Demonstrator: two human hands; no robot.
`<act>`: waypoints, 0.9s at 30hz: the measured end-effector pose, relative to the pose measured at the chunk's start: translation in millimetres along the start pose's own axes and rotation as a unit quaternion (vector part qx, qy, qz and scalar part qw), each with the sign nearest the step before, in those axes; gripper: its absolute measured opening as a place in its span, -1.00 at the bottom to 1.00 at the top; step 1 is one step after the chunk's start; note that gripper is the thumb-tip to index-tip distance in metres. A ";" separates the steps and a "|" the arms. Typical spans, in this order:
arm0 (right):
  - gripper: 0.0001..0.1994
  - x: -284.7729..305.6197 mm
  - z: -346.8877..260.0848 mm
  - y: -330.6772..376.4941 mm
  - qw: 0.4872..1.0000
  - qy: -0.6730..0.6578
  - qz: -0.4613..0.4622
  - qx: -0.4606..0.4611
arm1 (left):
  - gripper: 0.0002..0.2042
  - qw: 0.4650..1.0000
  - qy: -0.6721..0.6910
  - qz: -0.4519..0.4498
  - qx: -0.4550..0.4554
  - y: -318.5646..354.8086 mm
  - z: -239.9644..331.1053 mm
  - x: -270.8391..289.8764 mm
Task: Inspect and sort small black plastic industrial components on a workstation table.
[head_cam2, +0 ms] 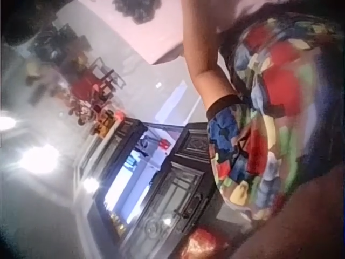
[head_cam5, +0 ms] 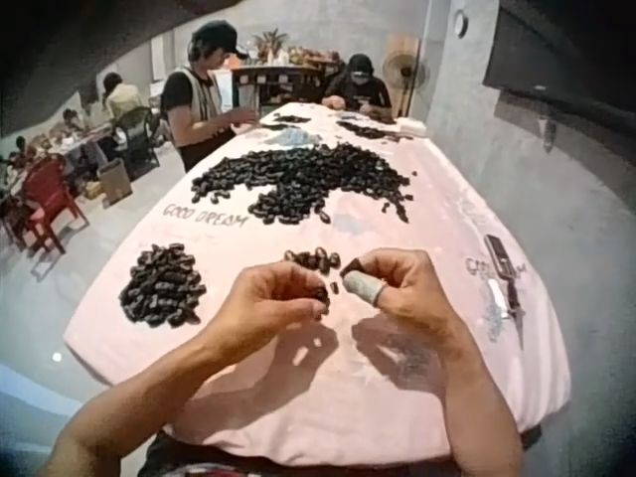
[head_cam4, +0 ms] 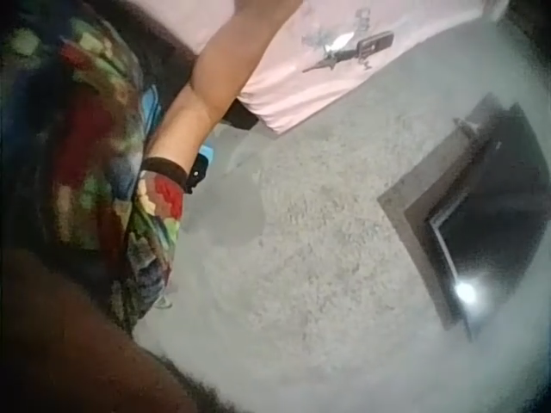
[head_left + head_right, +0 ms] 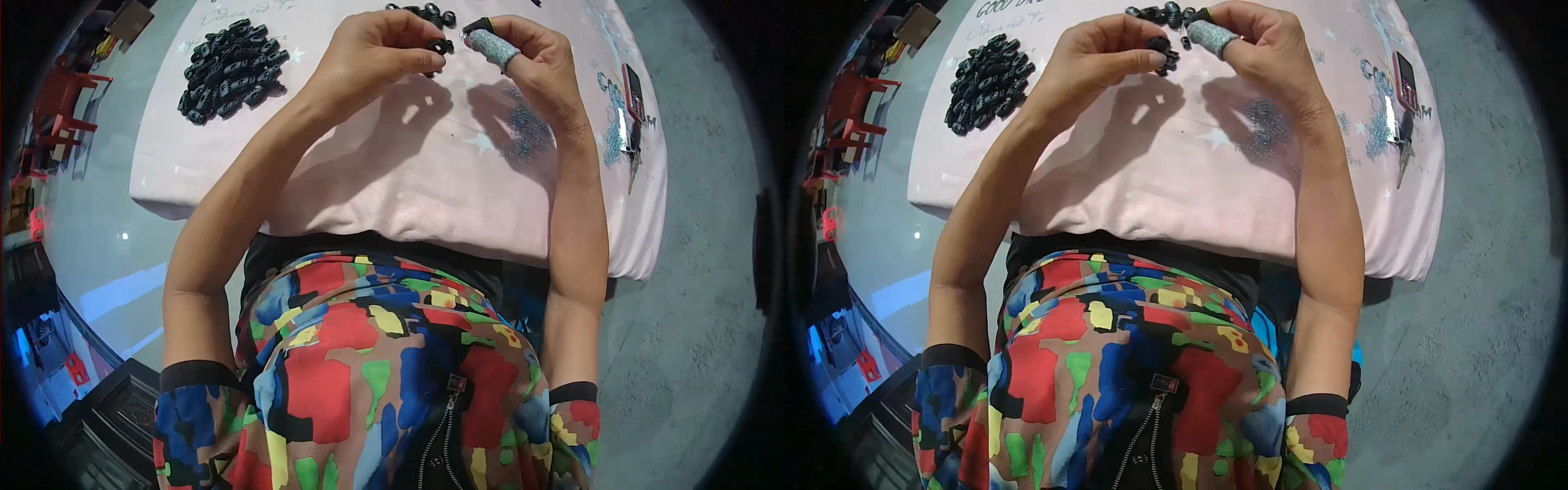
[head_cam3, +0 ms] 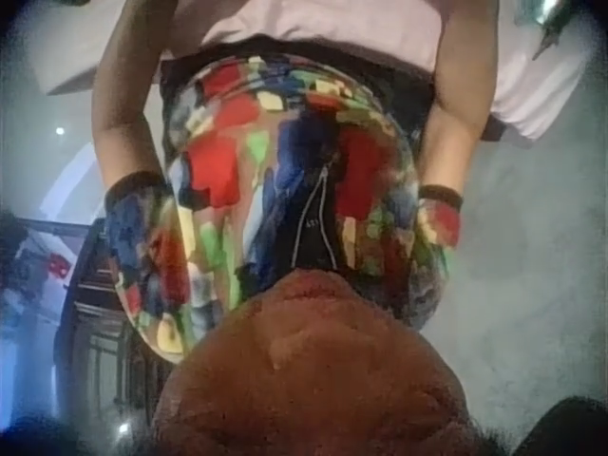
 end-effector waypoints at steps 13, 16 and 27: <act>-0.77 -45.7 -21.9 9.1 0.996 0.057 -0.058 0.042 | -0.74 0.994 0.071 0.042 0.068 35.6 -13.0 7.4; -0.75 -48.2 -24.6 9.2 0.990 0.129 -0.058 0.029 | -0.76 0.995 0.077 0.044 0.049 36.1 -12.6 8.7; -0.69 -44.4 -38.6 10.0 0.990 0.076 0.009 0.122 | -0.73 0.969 0.226 0.024 0.102 35.7 -21.8 7.8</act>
Point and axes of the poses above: each hand's wrist, its own y-axis away from the middle knuckle, its own x-axis out of the back of the hand, z = x × y, the point moved 10 cm from there along -y, towards the middle knuckle, and after that the axes turned 8 degrees about -y, right-handed, at the moved point
